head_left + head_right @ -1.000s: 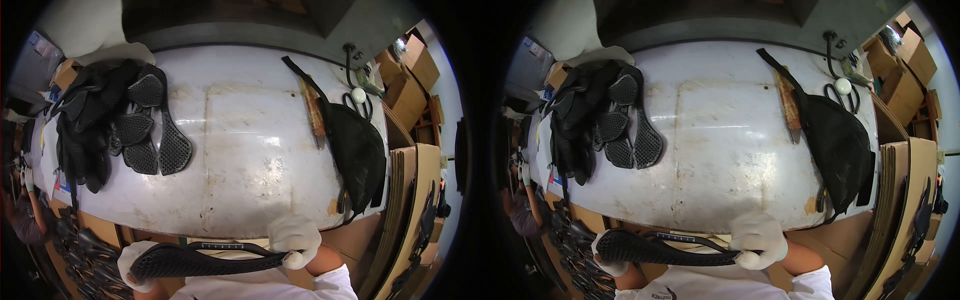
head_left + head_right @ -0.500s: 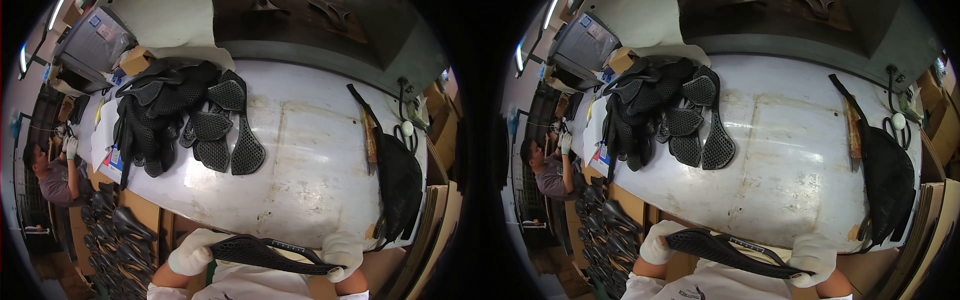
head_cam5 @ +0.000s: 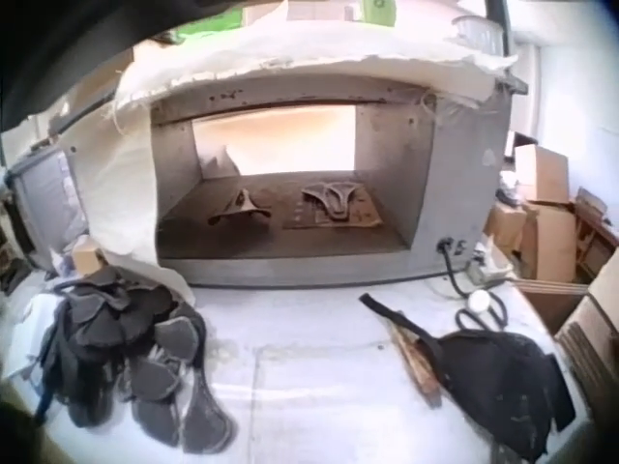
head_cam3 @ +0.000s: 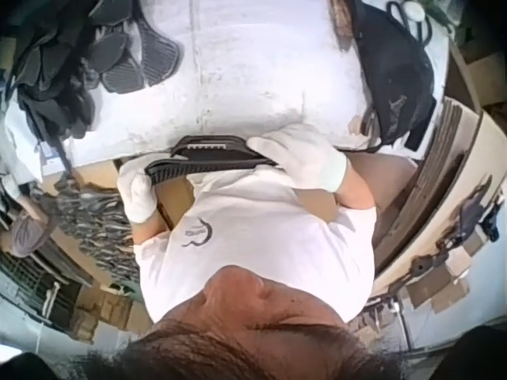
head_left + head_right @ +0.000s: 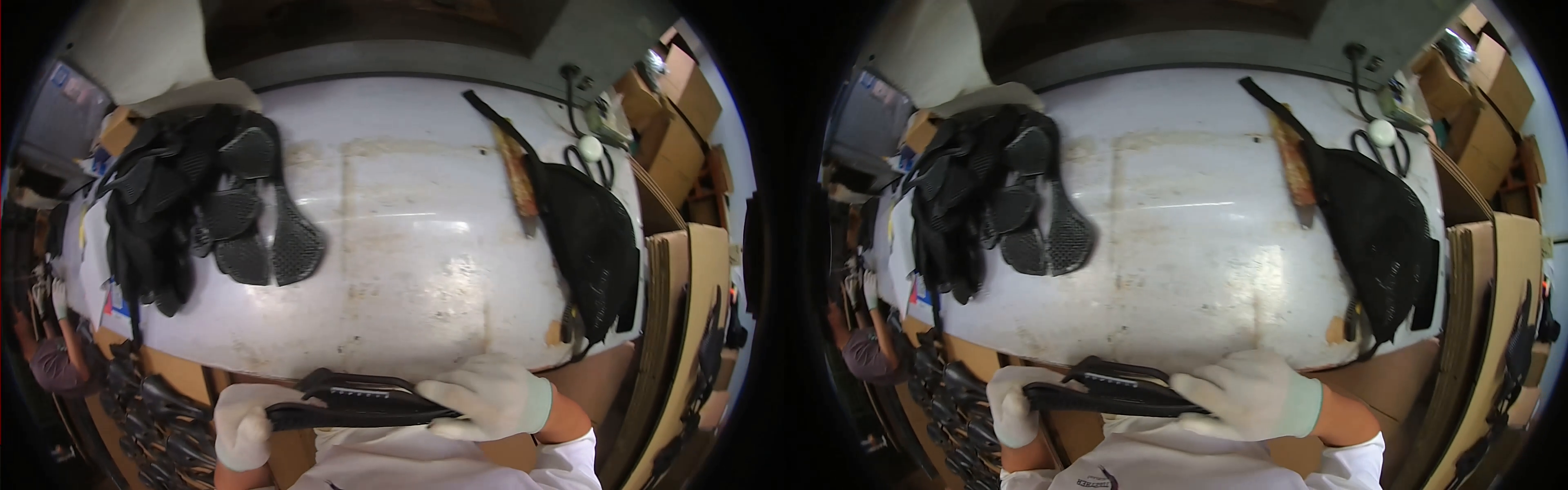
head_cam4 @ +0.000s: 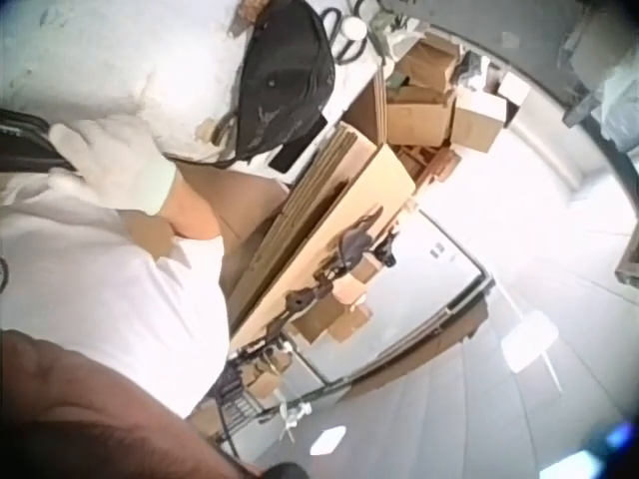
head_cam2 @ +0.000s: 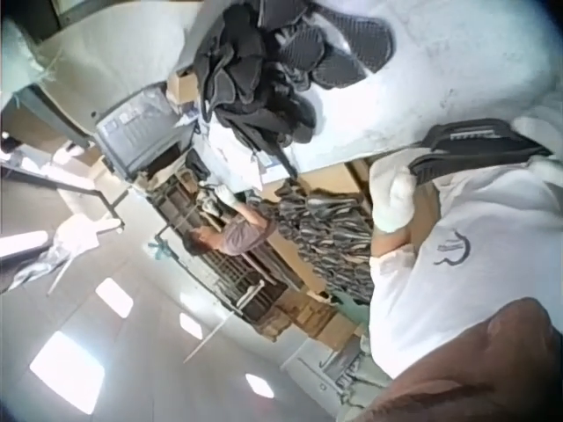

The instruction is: The recorder is seen inspecting and handling bicycle saddle components at a workstation.

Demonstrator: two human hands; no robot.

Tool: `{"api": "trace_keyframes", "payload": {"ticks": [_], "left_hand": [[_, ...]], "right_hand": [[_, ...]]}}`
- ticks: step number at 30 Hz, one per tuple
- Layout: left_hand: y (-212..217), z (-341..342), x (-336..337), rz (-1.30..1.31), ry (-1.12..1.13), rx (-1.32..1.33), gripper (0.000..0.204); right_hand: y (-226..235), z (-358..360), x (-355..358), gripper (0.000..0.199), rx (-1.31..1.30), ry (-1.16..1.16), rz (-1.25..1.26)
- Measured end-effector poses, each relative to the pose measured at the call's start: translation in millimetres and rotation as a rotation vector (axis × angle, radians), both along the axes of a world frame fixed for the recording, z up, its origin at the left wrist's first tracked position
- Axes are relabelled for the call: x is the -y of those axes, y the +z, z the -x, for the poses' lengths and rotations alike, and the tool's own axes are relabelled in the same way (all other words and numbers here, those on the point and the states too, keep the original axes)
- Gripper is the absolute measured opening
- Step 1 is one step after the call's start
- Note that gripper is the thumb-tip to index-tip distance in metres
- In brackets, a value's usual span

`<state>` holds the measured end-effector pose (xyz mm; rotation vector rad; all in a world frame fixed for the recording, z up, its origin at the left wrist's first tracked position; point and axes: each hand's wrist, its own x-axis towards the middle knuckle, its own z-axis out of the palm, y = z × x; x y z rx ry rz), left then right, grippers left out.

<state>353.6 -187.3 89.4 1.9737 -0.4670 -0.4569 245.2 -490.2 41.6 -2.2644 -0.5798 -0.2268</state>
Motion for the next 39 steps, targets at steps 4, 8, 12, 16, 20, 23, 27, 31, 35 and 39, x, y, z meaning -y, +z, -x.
{"api": "trace_keyframes", "payload": {"ticks": [4, 8, 12, 16, 20, 23, 27, 31, 35, 39], "left_hand": [[-7, 1, 7, 0.073, -0.117, 0.156, 0.071], [-14, -5, 16, 0.158, -0.197, 0.321, 0.075], [-11, -10, 15, 0.17, -0.336, 0.425, 0.07], [-9, -3, 7, 0.128, -0.258, 0.278, 0.062], [-6, 0, 18, 0.06, -0.301, 0.343, 0.054], [-6, 4, 30, 0.009, -0.226, 0.396, 0.076], [-9, -4, 21, 0.087, -0.343, 0.412, 0.057], [-12, -8, 23, 0.095, -0.331, 0.432, 0.057], [-17, -9, 30, 0.097, -0.362, 0.418, 0.056], [-26, -17, 37, 0.153, -0.421, 0.351, 0.053]], "right_hand": [[11, 7, -15, 0.05, -0.182, -0.031, 0.116], [1, 3, -9, 0.043, -0.208, 0.016, 0.122], [1, 3, -7, 0.038, -0.178, 0.043, 0.022], [1, 7, -11, 0.039, -0.241, 0.022, 0.062], [-4, 5, -29, 0.05, -0.174, -0.166, 0.152], [-4, 3, -28, 0.055, -0.177, -0.179, 0.212], [3, 0, -27, 0.057, -0.169, -0.187, 0.225], [1, -1, -28, 0.059, -0.18, -0.222, 0.222], [-1, -7, -29, 0.062, -0.141, -0.302, 0.222], [3, -7, -21, 0.066, -0.087, -0.363, 0.34]]}}
